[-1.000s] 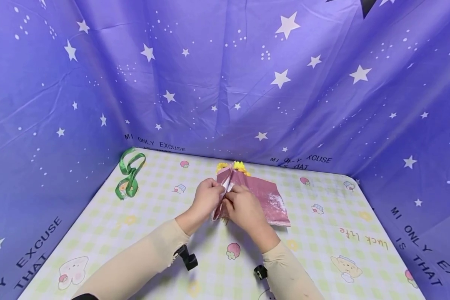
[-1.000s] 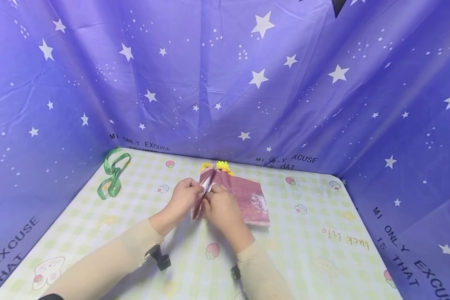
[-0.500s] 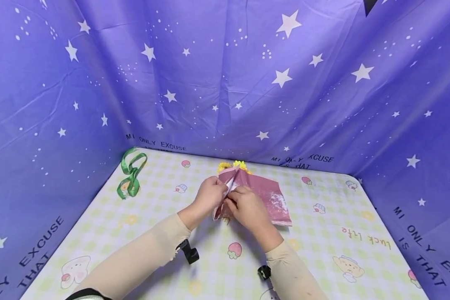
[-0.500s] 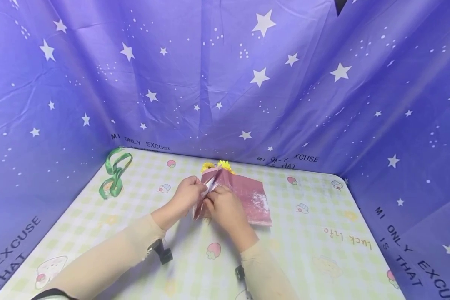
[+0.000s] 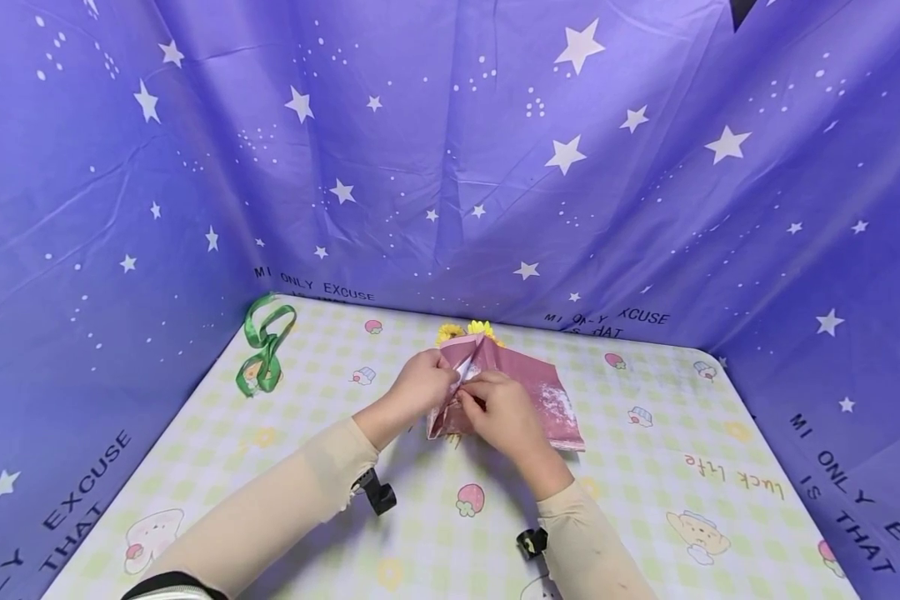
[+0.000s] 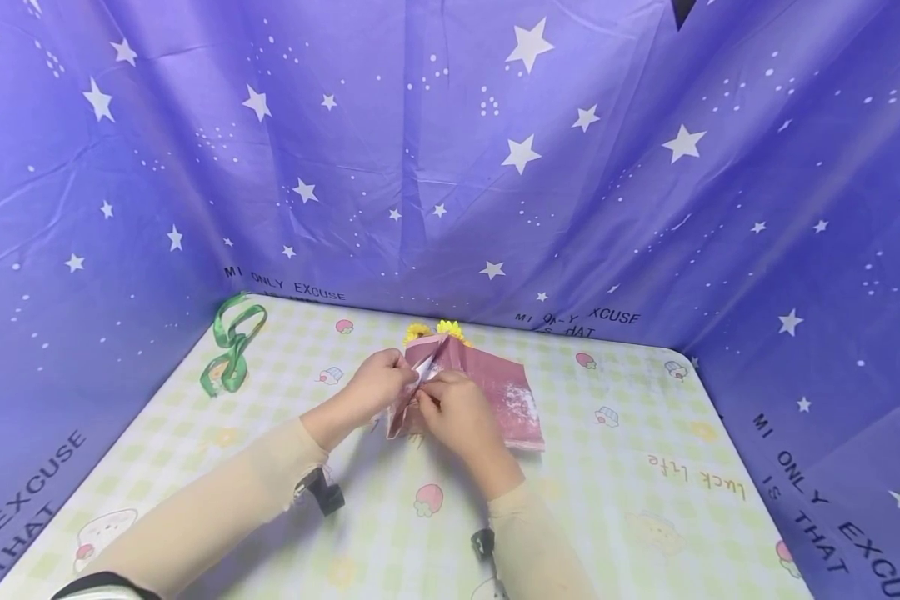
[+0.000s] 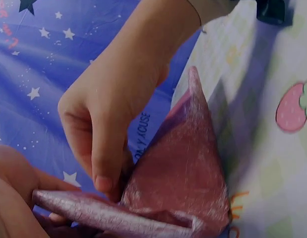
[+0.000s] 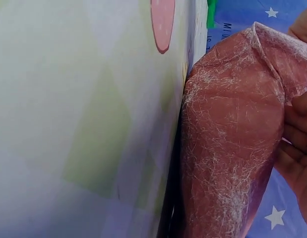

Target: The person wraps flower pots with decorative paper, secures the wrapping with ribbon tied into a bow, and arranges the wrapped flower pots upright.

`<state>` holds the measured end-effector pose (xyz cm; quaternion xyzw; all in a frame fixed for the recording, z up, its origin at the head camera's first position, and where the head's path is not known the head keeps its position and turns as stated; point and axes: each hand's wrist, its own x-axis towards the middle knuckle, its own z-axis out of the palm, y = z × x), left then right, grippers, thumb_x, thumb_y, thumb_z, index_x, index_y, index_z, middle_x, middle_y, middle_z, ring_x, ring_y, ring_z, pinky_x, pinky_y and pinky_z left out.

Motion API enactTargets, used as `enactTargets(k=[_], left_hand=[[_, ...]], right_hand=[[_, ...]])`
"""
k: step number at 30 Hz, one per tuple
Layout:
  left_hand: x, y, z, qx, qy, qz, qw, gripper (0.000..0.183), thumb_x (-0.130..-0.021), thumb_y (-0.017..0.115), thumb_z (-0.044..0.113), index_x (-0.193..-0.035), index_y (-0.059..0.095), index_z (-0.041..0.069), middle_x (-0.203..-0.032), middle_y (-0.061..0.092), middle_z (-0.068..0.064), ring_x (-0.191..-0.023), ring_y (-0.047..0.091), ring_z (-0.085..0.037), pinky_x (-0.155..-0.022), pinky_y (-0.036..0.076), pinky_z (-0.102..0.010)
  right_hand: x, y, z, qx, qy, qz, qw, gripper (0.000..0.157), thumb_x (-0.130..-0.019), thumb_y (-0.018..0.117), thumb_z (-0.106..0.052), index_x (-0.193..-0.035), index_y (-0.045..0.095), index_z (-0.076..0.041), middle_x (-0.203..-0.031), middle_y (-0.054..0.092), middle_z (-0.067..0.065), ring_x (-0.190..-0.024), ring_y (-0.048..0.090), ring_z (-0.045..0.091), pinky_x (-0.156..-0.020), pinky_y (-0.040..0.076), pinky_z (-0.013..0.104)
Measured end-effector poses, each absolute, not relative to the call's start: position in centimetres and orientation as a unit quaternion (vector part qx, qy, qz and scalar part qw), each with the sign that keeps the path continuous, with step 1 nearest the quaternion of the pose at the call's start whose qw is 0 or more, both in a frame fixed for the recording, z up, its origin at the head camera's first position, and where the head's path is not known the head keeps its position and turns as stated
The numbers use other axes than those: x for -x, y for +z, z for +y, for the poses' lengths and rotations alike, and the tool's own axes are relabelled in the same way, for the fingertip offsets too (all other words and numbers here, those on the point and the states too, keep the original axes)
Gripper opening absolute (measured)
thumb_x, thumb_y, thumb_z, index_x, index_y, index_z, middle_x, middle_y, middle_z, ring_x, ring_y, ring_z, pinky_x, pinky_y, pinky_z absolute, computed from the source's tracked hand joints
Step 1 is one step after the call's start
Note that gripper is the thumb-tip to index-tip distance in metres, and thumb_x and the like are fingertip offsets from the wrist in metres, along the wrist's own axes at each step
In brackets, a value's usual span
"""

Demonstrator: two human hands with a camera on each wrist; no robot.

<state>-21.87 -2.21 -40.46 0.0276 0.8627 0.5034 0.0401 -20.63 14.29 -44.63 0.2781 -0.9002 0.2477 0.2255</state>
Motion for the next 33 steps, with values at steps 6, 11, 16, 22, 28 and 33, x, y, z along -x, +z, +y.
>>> enactTargets(k=[6,11,16,22,28,33], left_hand=[[23.0,-40.6,-3.0,-0.063,0.492,0.865,0.07,0.027,-0.1,0.052,0.021,-0.075,0.056,0.012,-0.07,0.053,-0.002,-0.068,0.05,-0.018,-0.061,0.042,-0.028],[24.1,-41.4,-4.2,-0.108,0.549,0.82,0.121,0.021,-0.103,0.048,0.007,-0.094,0.068,0.003,-0.086,0.065,-0.005,-0.076,0.06,-0.014,-0.07,0.055,-0.026],[25.0,-42.1,-5.1,-0.174,0.523,0.822,0.141,0.039,-0.091,0.047,-0.017,-0.118,0.071,-0.002,-0.109,0.074,-0.014,-0.09,0.069,-0.015,-0.078,0.061,-0.027],[25.5,-42.1,-5.5,-0.221,0.461,0.851,0.118,0.044,-0.088,0.053,-0.02,-0.118,0.075,0.003,-0.108,0.077,-0.011,-0.089,0.071,-0.016,-0.077,0.06,-0.025],[25.8,-42.1,-5.1,-0.301,0.34,0.89,0.04,0.019,-0.09,0.072,0.0,-0.106,0.081,0.008,-0.107,0.077,-0.005,-0.1,0.069,-0.019,-0.09,0.057,-0.026],[26.0,-42.1,-4.8,-0.319,0.304,0.897,0.022,0.016,-0.091,0.072,0.001,-0.104,0.081,0.006,-0.107,0.075,-0.005,-0.104,0.068,-0.021,-0.096,0.055,-0.031]], right_hand=[[20.9,-44.9,14.7,-0.268,0.28,-0.892,0.232,0.007,-0.089,0.076,-0.013,-0.089,0.083,-0.011,-0.088,0.074,-0.002,-0.082,0.07,0.013,-0.074,0.059,0.03],[21.2,-45.0,15.0,-0.254,0.298,-0.891,0.228,0.008,-0.09,0.076,-0.016,-0.086,0.083,-0.014,-0.084,0.073,-0.005,-0.073,0.065,0.008,-0.065,0.055,0.026],[21.3,-45.0,15.2,-0.244,0.319,-0.889,0.221,0.009,-0.091,0.076,-0.018,-0.085,0.082,-0.015,-0.084,0.073,-0.005,-0.075,0.067,0.01,-0.067,0.056,0.028],[21.2,-45.1,15.3,-0.235,0.337,-0.887,0.211,0.008,-0.092,0.077,-0.018,-0.087,0.082,-0.014,-0.087,0.074,-0.004,-0.078,0.069,0.011,-0.07,0.057,0.03],[21.3,-45.1,15.6,-0.233,0.352,-0.883,0.205,0.007,-0.092,0.077,-0.016,-0.087,0.082,-0.013,-0.086,0.074,-0.003,-0.077,0.068,0.01,-0.069,0.057,0.029],[21.5,-45.2,16.0,-0.234,0.372,-0.878,0.192,0.005,-0.091,0.078,-0.014,-0.089,0.082,-0.011,-0.088,0.075,0.0,-0.081,0.07,0.013,-0.073,0.059,0.031]])
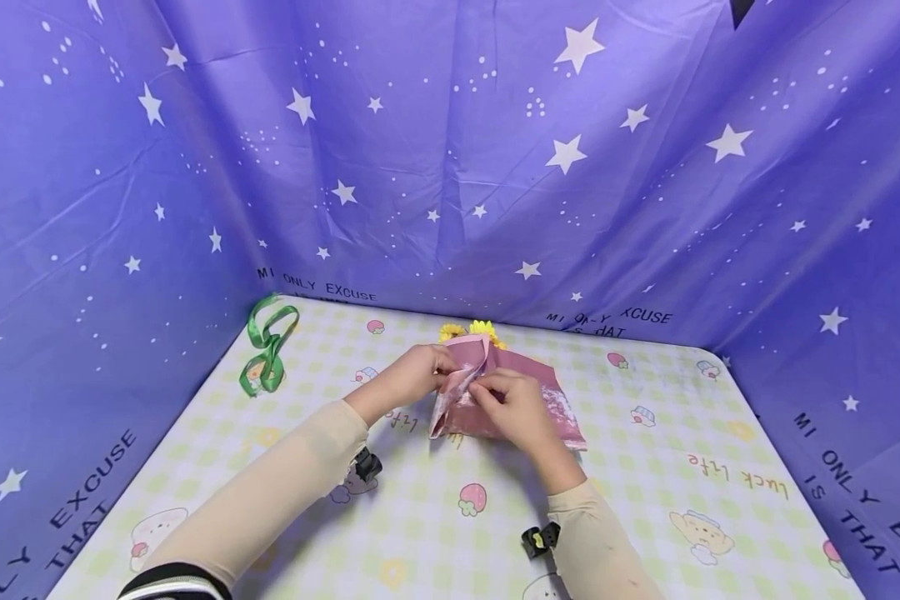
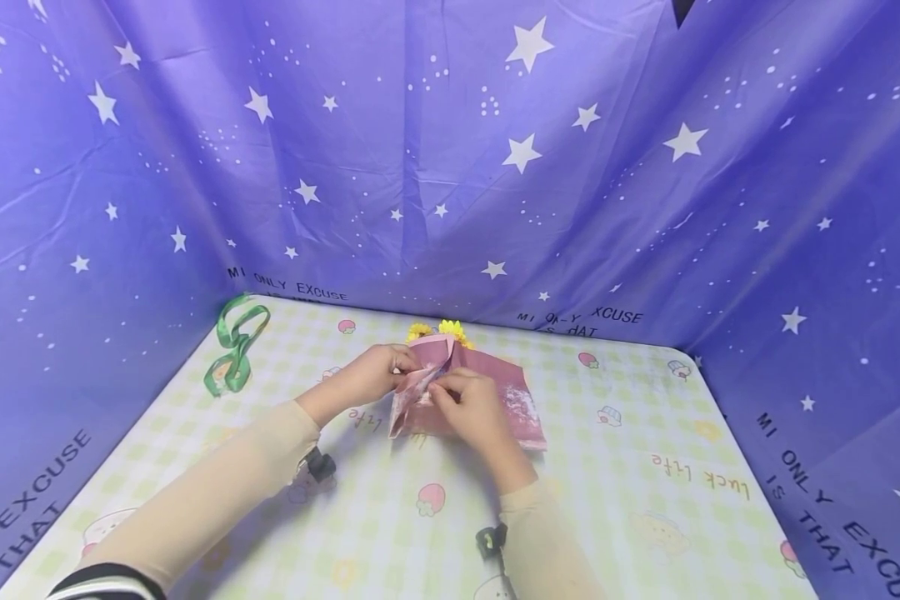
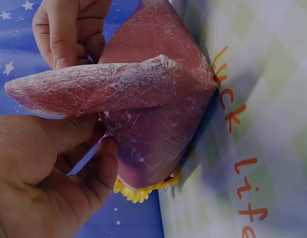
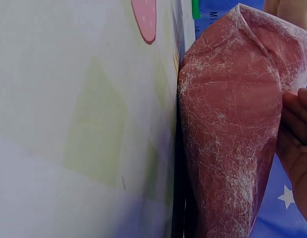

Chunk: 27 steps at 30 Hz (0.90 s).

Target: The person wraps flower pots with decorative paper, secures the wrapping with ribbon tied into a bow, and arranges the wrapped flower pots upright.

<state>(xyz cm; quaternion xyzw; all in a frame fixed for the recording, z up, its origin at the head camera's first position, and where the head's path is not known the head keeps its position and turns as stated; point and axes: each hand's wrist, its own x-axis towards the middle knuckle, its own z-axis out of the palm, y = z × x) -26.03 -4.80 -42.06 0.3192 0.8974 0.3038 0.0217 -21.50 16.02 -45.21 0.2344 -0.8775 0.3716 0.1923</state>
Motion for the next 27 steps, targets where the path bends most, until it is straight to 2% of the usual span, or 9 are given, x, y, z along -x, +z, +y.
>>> enactTargets(k=[7,12,21,27], left_hand=[[26.17,-42.14,-4.56,-0.339,0.269,0.901,0.001,0.013,-0.092,0.075,0.011,-0.104,0.081,0.01,-0.105,0.074,-0.001,-0.1,0.068,-0.017,-0.095,0.055,-0.031],[26.19,-42.0,-4.4,-0.352,0.243,0.904,-0.015,0.012,-0.091,0.077,0.012,-0.102,0.081,0.01,-0.103,0.075,-0.001,-0.099,0.068,-0.017,-0.096,0.054,-0.033],[26.35,-41.78,-4.06,-0.35,0.276,0.895,0.011,0.009,-0.09,0.076,0.005,-0.098,0.08,0.007,-0.105,0.072,-0.003,-0.103,0.067,-0.019,-0.097,0.055,-0.032],[26.59,-41.9,-4.16,-0.35,0.286,0.892,0.019,0.007,-0.09,0.076,0.006,-0.095,0.081,0.006,-0.107,0.073,-0.003,-0.105,0.068,-0.02,-0.101,0.053,-0.031]], right_hand=[[21.6,-45.61,16.43,-0.22,0.401,-0.874,0.162,0.004,-0.088,0.082,-0.015,-0.091,0.081,-0.012,-0.09,0.075,-0.002,-0.083,0.069,0.012,-0.075,0.059,0.027],[21.44,-45.44,16.68,-0.199,0.427,-0.871,0.143,0.008,-0.085,0.084,-0.012,-0.091,0.079,-0.012,-0.092,0.073,0.0,-0.085,0.068,0.014,-0.076,0.06,0.026],[21.41,-45.42,16.78,-0.184,0.446,-0.867,0.125,0.014,-0.083,0.085,-0.009,-0.093,0.075,-0.01,-0.097,0.068,0.004,-0.089,0.07,0.017,-0.079,0.061,0.028],[21.38,-45.45,16.79,-0.191,0.449,-0.864,0.124,0.016,-0.083,0.085,-0.007,-0.095,0.074,-0.008,-0.098,0.067,0.006,-0.089,0.072,0.019,-0.079,0.062,0.028]])
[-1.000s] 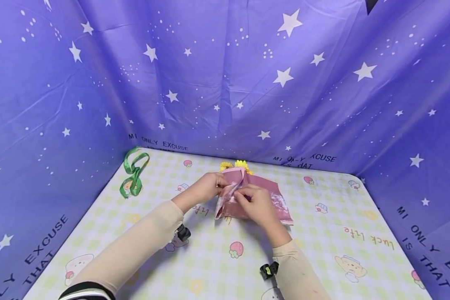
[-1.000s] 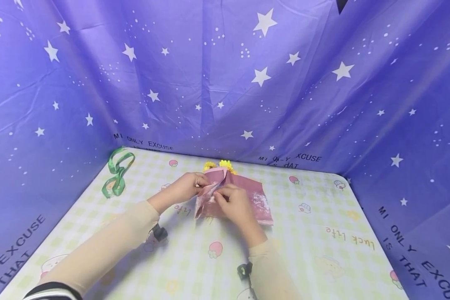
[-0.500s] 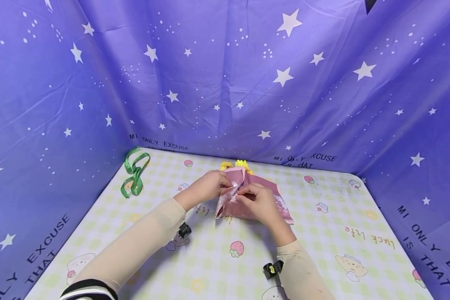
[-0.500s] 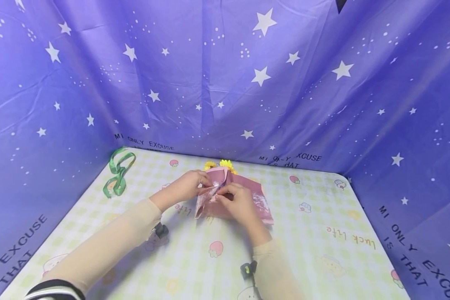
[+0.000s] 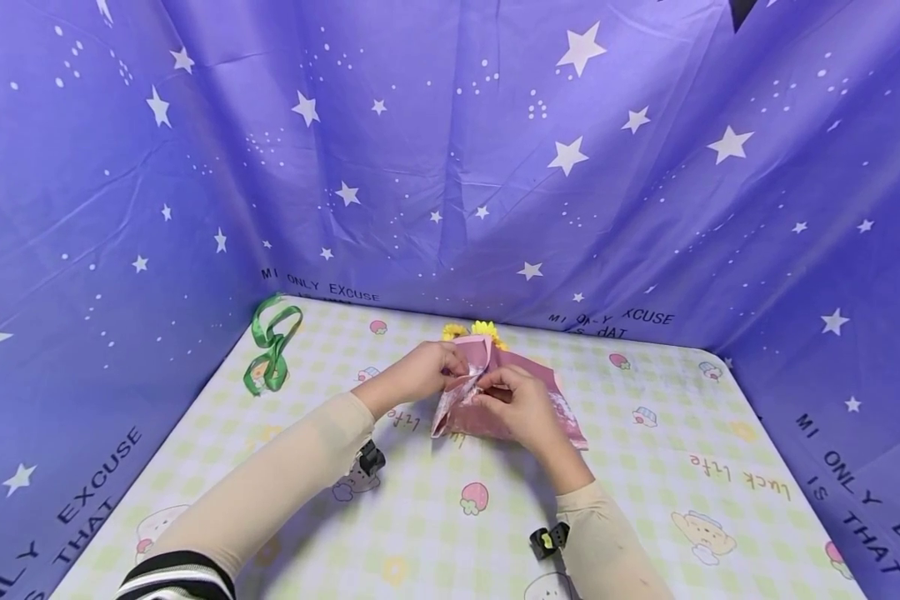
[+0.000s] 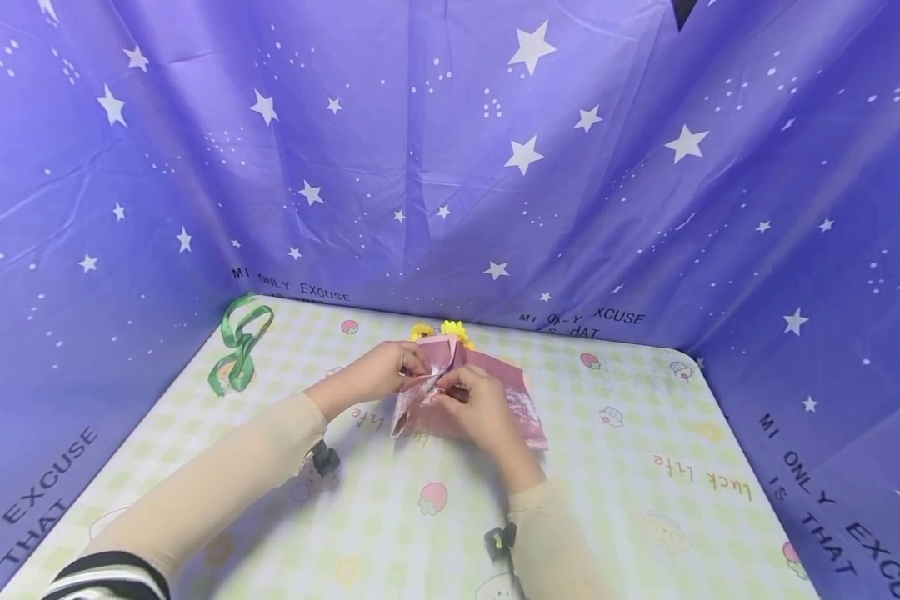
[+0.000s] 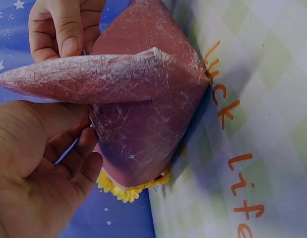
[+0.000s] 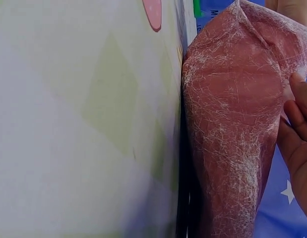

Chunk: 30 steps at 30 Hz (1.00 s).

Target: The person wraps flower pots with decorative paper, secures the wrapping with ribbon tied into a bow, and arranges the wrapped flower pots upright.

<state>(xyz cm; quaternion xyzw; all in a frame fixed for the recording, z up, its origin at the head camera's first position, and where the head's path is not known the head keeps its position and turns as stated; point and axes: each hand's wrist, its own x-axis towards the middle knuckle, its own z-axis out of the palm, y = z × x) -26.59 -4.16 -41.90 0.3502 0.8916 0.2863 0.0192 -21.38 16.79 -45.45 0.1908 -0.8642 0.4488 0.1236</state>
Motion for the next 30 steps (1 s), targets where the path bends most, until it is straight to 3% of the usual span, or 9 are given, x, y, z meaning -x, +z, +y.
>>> enactTargets(k=[4,8,12,16,24,30], left_hand=[[26.8,-41.8,-4.1,-0.356,0.273,0.893,0.02,0.008,-0.089,0.076,0.005,-0.094,0.081,0.008,-0.108,0.074,-0.003,-0.106,0.068,-0.02,-0.102,0.053,-0.032],[26.8,-41.5,-4.0,-0.363,0.25,0.898,0.019,0.009,-0.087,0.075,0.004,-0.091,0.081,0.01,-0.11,0.074,-0.002,-0.105,0.069,-0.02,-0.101,0.053,-0.033],[26.9,-41.3,-3.9,-0.365,0.229,0.902,0.013,0.005,-0.088,0.076,0.008,-0.088,0.079,0.012,-0.11,0.074,-0.001,-0.103,0.069,-0.018,-0.098,0.054,-0.031],[27.0,-41.3,-3.9,-0.371,0.229,0.9,0.005,0.005,-0.084,0.077,0.008,-0.085,0.078,0.013,-0.107,0.074,-0.001,-0.101,0.069,-0.017,-0.096,0.054,-0.029],[26.9,-41.2,-4.1,-0.372,0.242,0.896,0.02,0.008,-0.084,0.076,0.003,-0.086,0.079,0.01,-0.107,0.074,-0.003,-0.101,0.068,-0.019,-0.095,0.054,-0.029],[27.1,-41.2,-4.2,-0.376,0.242,0.894,0.034,0.003,-0.088,0.079,0.011,-0.091,0.08,0.01,-0.11,0.074,-0.003,-0.104,0.068,-0.018,-0.097,0.053,-0.029]], right_hand=[[21.4,-45.1,16.7,-0.223,0.411,-0.869,0.159,0.022,-0.081,0.087,-0.011,-0.098,0.073,-0.01,-0.099,0.067,0.002,-0.087,0.07,0.018,-0.078,0.061,0.032],[21.2,-44.0,16.3,-0.318,0.332,-0.863,0.21,0.03,-0.081,0.087,-0.016,-0.107,0.073,-0.012,-0.108,0.067,0.0,-0.1,0.065,0.019,-0.087,0.057,0.037],[20.7,-42.5,15.6,-0.432,0.257,-0.836,0.22,0.034,-0.086,0.083,-0.016,-0.118,0.073,-0.011,-0.121,0.065,0.003,-0.116,0.06,0.021,-0.1,0.052,0.037],[20.5,-41.5,14.9,-0.492,0.189,-0.819,0.228,0.034,-0.088,0.081,-0.011,-0.121,0.072,-0.01,-0.122,0.065,0.004,-0.119,0.06,0.022,-0.106,0.049,0.036],[20.1,-41.1,14.8,-0.513,0.128,-0.812,0.246,0.01,-0.089,0.077,-0.01,-0.097,0.071,-0.011,-0.108,0.064,0.001,-0.103,0.061,0.02,-0.095,0.053,0.032],[19.7,-40.7,15.3,-0.538,0.115,-0.795,0.257,0.018,-0.085,0.081,-0.008,-0.083,0.063,-0.012,-0.092,0.06,0.001,-0.09,0.06,0.019,-0.084,0.054,0.031]])
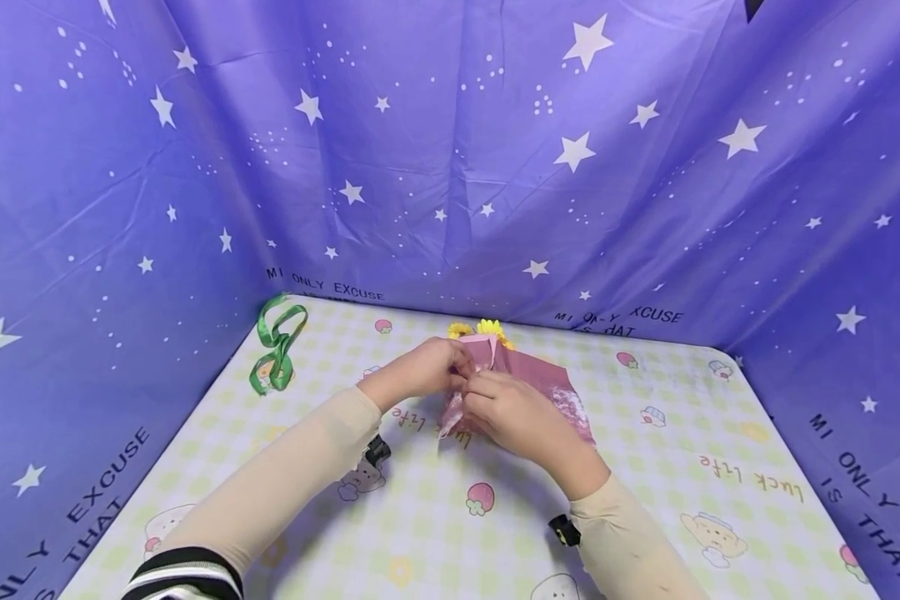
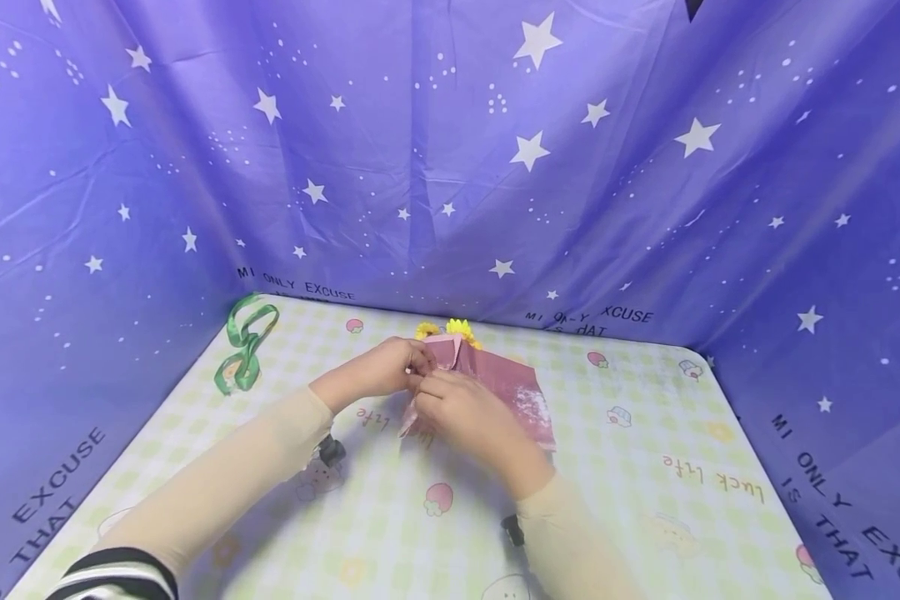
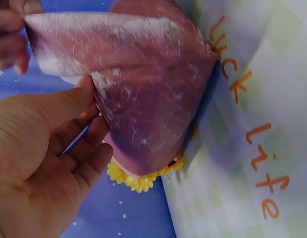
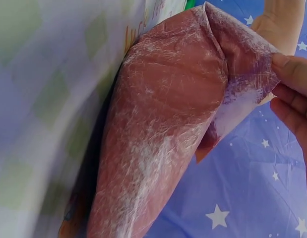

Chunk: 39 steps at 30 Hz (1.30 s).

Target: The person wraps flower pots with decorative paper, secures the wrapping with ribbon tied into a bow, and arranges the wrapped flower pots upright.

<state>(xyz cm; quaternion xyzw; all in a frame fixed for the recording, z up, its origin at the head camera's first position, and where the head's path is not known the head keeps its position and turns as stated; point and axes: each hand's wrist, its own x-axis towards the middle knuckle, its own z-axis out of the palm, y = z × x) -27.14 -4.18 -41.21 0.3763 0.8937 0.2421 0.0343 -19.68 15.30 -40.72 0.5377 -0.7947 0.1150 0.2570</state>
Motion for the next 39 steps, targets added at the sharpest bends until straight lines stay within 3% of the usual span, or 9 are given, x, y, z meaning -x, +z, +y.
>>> enactTargets(k=[10,14,17,22,26,33,39], left_hand=[[27.7,-41.2,-4.7,-0.4,0.229,0.887,0.037,0.005,-0.089,0.08,0.015,-0.091,0.082,0.011,-0.112,0.073,-0.002,-0.104,0.068,-0.016,-0.093,0.054,-0.026],[27.6,-41.4,-4.7,-0.407,0.231,0.883,0.034,0.005,-0.089,0.08,0.016,-0.087,0.082,0.011,-0.11,0.074,-0.002,-0.103,0.069,-0.015,-0.092,0.054,-0.026],[27.5,-41.5,-4.7,-0.411,0.222,0.884,0.028,0.007,-0.09,0.08,0.017,-0.087,0.083,0.011,-0.111,0.075,-0.002,-0.103,0.069,-0.015,-0.093,0.054,-0.026],[27.5,-41.6,-4.6,-0.414,0.207,0.886,0.016,0.012,-0.091,0.079,0.022,-0.086,0.084,0.013,-0.109,0.075,0.0,-0.101,0.069,-0.013,-0.092,0.054,-0.026],[27.2,-41.6,-4.3,-0.404,0.206,0.891,0.013,0.012,-0.092,0.079,0.024,-0.089,0.083,0.013,-0.11,0.076,0.0,-0.102,0.07,-0.013,-0.093,0.055,-0.024],[26.4,-41.5,-4.0,-0.378,0.204,0.903,0.007,0.017,-0.092,0.079,0.028,-0.095,0.083,0.013,-0.114,0.076,0.001,-0.107,0.07,-0.014,-0.098,0.054,-0.025],[25.7,-41.4,-3.9,-0.367,0.192,0.91,-0.006,0.021,-0.091,0.079,0.031,-0.101,0.082,0.012,-0.113,0.076,0.001,-0.106,0.071,-0.014,-0.097,0.055,-0.025]], right_hand=[[19.1,-41.0,16.3,-0.549,0.086,-0.788,0.267,0.023,-0.083,0.083,-0.009,-0.08,0.061,-0.014,-0.088,0.058,-0.001,-0.084,0.059,0.015,-0.078,0.054,0.027],[18.7,-41.3,16.7,-0.548,0.093,-0.793,0.25,0.012,-0.086,0.08,-0.008,-0.09,0.07,-0.011,-0.098,0.067,-0.001,-0.097,0.065,0.015,-0.092,0.055,0.026],[18.6,-41.5,17.0,-0.543,0.095,-0.798,0.245,0.012,-0.085,0.08,-0.006,-0.09,0.07,-0.012,-0.102,0.069,0.0,-0.102,0.066,0.016,-0.097,0.055,0.027],[18.6,-42.0,17.2,-0.542,0.091,-0.79,0.272,0.026,-0.082,0.082,-0.005,-0.078,0.058,-0.014,-0.086,0.06,-0.002,-0.081,0.06,0.014,-0.075,0.055,0.027],[18.4,-42.4,17.5,-0.535,0.1,-0.795,0.269,0.028,-0.083,0.08,-0.003,-0.077,0.055,-0.014,-0.084,0.055,-0.003,-0.076,0.052,0.013,-0.066,0.049,0.025],[18.1,-43.3,18.1,-0.525,0.132,-0.8,0.257,0.027,-0.08,0.081,-0.001,-0.079,0.057,-0.014,-0.089,0.058,-0.003,-0.081,0.054,0.013,-0.068,0.05,0.024],[17.9,-43.9,18.4,-0.514,0.153,-0.808,0.245,0.023,-0.082,0.08,0.001,-0.096,0.069,-0.014,-0.089,0.059,-0.005,-0.081,0.056,0.01,-0.07,0.05,0.021]])
